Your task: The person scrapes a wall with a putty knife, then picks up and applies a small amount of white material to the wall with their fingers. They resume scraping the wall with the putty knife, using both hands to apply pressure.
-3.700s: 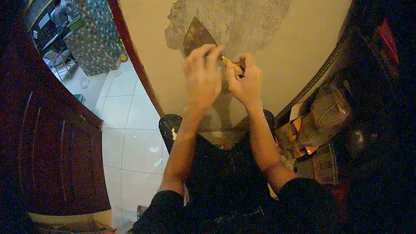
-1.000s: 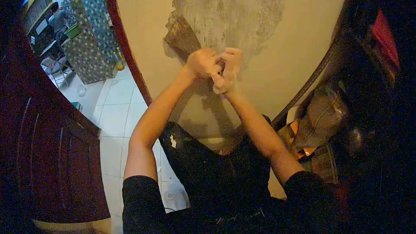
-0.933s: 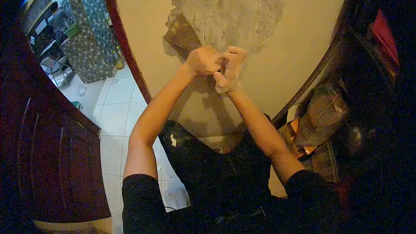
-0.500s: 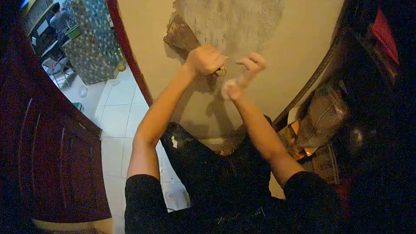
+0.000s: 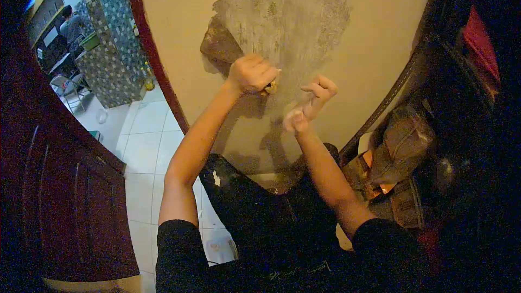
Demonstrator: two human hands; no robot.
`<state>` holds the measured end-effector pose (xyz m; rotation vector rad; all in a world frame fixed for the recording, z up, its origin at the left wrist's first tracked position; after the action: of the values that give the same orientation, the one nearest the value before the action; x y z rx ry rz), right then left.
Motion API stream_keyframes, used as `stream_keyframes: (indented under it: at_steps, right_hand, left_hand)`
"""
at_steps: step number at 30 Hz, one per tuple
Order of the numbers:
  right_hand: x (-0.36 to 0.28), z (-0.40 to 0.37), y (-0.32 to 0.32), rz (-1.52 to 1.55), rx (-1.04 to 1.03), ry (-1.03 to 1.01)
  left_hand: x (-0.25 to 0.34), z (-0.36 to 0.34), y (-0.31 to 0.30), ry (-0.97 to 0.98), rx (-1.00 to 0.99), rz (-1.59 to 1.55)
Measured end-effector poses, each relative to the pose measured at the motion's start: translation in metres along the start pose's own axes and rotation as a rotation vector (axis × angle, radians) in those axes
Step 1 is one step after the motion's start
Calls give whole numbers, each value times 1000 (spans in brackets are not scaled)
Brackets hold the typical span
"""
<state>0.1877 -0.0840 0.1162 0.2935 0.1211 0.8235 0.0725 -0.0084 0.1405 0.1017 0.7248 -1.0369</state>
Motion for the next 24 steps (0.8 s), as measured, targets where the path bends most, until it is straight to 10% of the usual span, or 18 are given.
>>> stream_keyframes:
  at_steps: [17, 22, 24]
  right_hand:
    - [12, 12, 53, -238, -241, -308]
    - [-18, 34, 15, 80, 151, -60]
    - [-8, 30, 44, -99, -93, 11]
  left_hand:
    - [-14, 5, 16, 34, -80, -7]
    - [-11, 8, 10, 1, -118, 17]
    - [-16, 1, 13, -7, -76, -53]
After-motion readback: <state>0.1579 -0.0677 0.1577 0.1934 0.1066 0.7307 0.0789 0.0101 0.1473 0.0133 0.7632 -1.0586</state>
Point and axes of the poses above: each hand's wrist, its own z-axis towards the middle knuckle, its own y-axis out of the palm, x = y × z, the point moved 9 cm from there along z, towards the middle knuckle, and after that the axes turned 4 degrees about -z, right-handed, at the moved point
